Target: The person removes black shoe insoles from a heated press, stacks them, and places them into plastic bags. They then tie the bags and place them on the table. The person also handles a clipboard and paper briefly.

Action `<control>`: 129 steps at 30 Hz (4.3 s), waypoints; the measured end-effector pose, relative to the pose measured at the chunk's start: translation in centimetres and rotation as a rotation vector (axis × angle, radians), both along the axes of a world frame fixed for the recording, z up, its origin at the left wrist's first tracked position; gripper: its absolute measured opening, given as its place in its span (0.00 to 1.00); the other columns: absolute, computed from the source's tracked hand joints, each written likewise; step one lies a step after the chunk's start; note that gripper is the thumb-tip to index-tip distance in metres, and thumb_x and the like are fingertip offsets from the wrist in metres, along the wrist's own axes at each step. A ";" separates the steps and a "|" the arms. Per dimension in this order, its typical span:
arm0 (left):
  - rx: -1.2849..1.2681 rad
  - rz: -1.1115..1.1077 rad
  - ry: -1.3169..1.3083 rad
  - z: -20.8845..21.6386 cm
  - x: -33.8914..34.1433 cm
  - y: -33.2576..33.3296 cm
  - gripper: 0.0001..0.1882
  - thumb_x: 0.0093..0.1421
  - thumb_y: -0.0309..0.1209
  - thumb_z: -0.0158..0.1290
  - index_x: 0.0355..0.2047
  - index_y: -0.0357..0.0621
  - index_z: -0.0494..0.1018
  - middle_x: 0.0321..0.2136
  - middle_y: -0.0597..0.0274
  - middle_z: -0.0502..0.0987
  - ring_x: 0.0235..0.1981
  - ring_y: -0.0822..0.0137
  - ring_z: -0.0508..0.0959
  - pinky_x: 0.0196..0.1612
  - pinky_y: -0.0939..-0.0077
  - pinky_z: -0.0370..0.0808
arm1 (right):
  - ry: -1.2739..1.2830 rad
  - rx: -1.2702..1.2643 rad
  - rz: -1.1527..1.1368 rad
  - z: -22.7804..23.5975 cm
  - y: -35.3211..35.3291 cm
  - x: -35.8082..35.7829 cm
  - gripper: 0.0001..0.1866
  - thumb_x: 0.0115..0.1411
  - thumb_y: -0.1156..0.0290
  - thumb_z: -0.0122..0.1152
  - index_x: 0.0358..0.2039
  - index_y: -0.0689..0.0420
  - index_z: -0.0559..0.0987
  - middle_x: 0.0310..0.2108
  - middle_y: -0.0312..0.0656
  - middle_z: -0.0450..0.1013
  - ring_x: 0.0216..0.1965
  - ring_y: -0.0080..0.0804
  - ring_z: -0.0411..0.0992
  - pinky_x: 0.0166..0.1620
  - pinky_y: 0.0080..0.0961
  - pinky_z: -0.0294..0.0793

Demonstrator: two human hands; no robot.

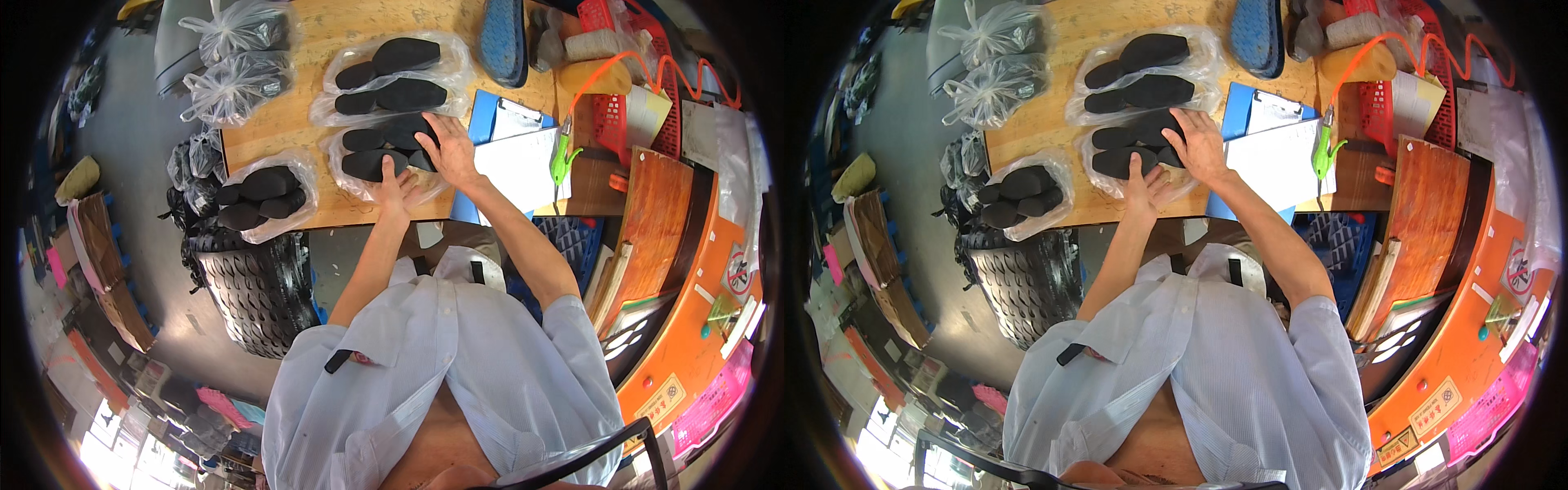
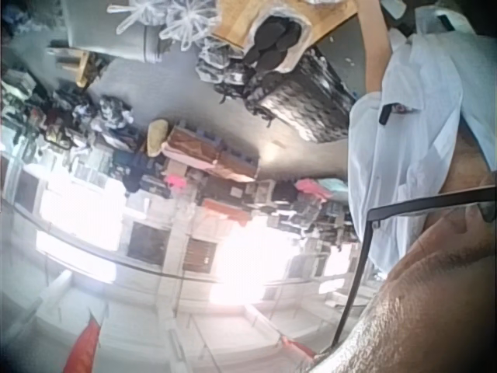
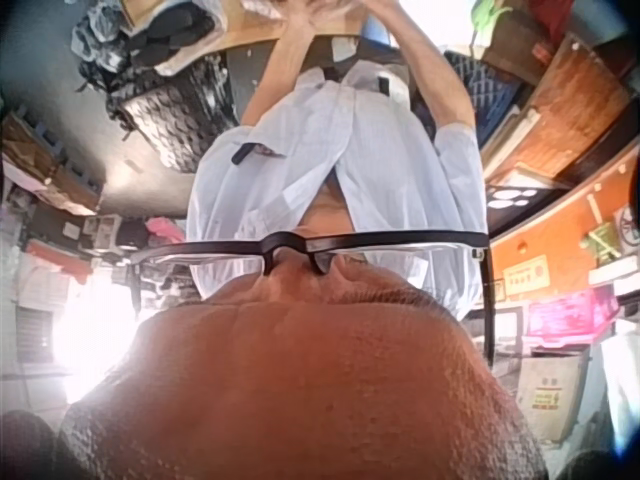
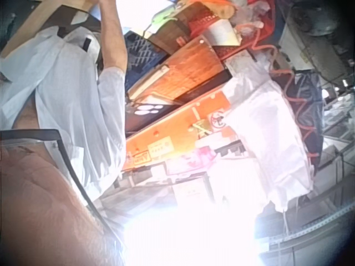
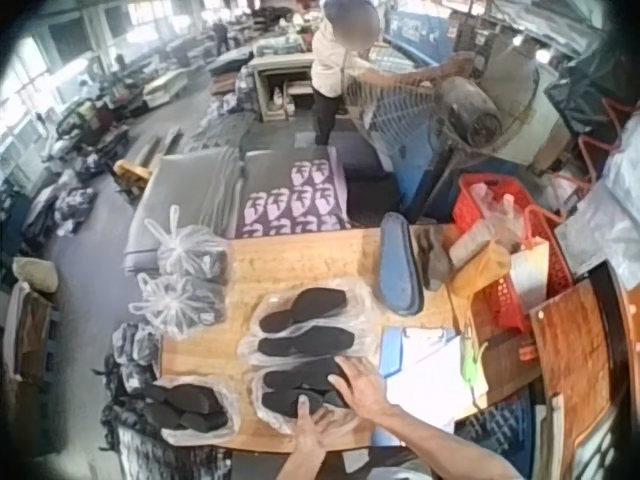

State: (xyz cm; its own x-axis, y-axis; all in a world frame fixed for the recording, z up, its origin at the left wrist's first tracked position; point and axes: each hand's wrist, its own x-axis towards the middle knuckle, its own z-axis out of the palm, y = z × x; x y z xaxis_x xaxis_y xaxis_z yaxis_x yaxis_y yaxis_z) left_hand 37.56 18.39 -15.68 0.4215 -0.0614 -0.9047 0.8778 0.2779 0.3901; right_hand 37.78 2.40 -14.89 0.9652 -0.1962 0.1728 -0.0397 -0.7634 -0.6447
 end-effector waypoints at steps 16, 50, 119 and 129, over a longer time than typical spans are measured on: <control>-0.016 0.015 0.067 -0.1 0.9 1.2 0.52 0.58 0.72 0.53 0.68 0.44 0.58 0.57 0.37 0.72 0.56 0.43 0.78 0.57 0.49 0.77 | 0.068 -0.001 0.094 -0.2 -0.2 -1.3 0.39 0.62 0.54 0.68 0.65 0.65 0.66 0.61 0.57 0.68 0.60 0.58 0.66 0.65 0.46 0.64; 0.601 0.473 -0.482 1.6 2.3 28.0 0.23 0.66 0.37 0.63 0.52 0.33 0.73 0.40 0.61 0.79 0.35 0.72 0.81 0.35 0.79 0.77 | 0.072 -0.056 0.524 5.1 26.3 5.4 0.22 0.55 0.60 0.73 0.44 0.60 0.79 0.44 0.46 0.72 0.49 0.45 0.71 0.49 0.38 0.75; 0.248 -0.435 -0.420 2.2 0.3 6.9 0.23 0.74 0.44 0.49 0.37 0.31 0.76 0.25 0.56 0.81 0.26 0.65 0.85 0.28 0.76 0.79 | -0.127 -0.208 0.252 0.7 6.1 3.9 0.14 0.63 0.66 0.64 0.48 0.56 0.82 0.46 0.38 0.79 0.50 0.36 0.74 0.56 0.37 0.68; 0.642 -0.456 -0.708 4.3 1.2 7.5 0.14 0.70 0.35 0.57 0.35 0.34 0.77 0.25 0.59 0.80 0.27 0.71 0.81 0.32 0.71 0.78 | -0.209 -0.091 0.160 1.6 6.0 3.3 0.15 0.62 0.68 0.65 0.48 0.58 0.81 0.48 0.41 0.78 0.50 0.41 0.74 0.57 0.41 0.68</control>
